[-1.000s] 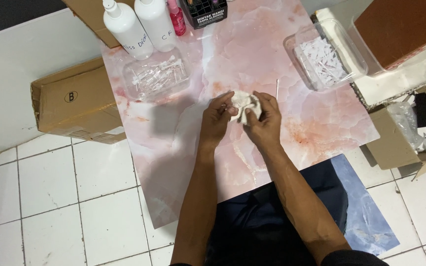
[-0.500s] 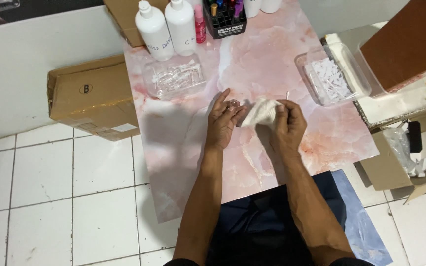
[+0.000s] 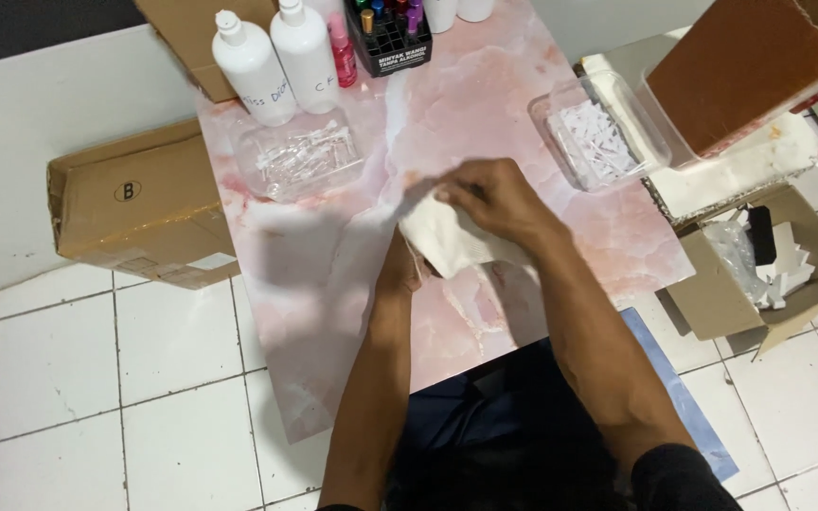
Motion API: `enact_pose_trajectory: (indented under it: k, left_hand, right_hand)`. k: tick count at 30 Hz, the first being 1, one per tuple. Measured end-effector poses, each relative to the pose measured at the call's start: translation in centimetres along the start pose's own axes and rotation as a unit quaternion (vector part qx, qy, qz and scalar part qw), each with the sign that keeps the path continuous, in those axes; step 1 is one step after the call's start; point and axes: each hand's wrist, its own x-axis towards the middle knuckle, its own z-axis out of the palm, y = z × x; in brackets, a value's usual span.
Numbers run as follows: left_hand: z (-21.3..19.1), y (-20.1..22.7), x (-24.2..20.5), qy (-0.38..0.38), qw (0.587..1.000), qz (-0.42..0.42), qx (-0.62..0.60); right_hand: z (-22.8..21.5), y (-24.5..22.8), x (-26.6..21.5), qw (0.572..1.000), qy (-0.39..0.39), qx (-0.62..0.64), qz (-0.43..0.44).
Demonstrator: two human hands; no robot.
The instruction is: Manually assembling perfume tester vials by attaching spray caps and placing them into paper sleeves.
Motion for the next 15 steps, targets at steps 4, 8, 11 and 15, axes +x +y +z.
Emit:
enact_pose_trajectory:
  k: [4, 8, 11, 15]
  left_hand:
    - [0.6, 0.3, 1.2, 0.07, 0.994, -0.041, -0.077]
    - [0.7, 0.8, 0.7, 0.129, 0.982, -0.03, -0.135]
    - [0.2, 0.2, 0.9, 0.097, 0.992, 0.011, -0.082]
    - [-1.7, -0.8, 0.7, 0.053, 0.992, 0.049, 0.102]
  right_hand:
    - [1.9, 4.2, -1.2, 0.943, 0.2, -0.23, -0.133]
    - [4.4, 4.9, -4.9, 0.973, 0.207, -0.104, -0.025]
    - [5.7, 5.1, -6.2, 0.977, 0.207, -0.053, 0.005]
    - [5.8, 4.2, -5.7, 0.966, 0.259, -0.012, 0.007]
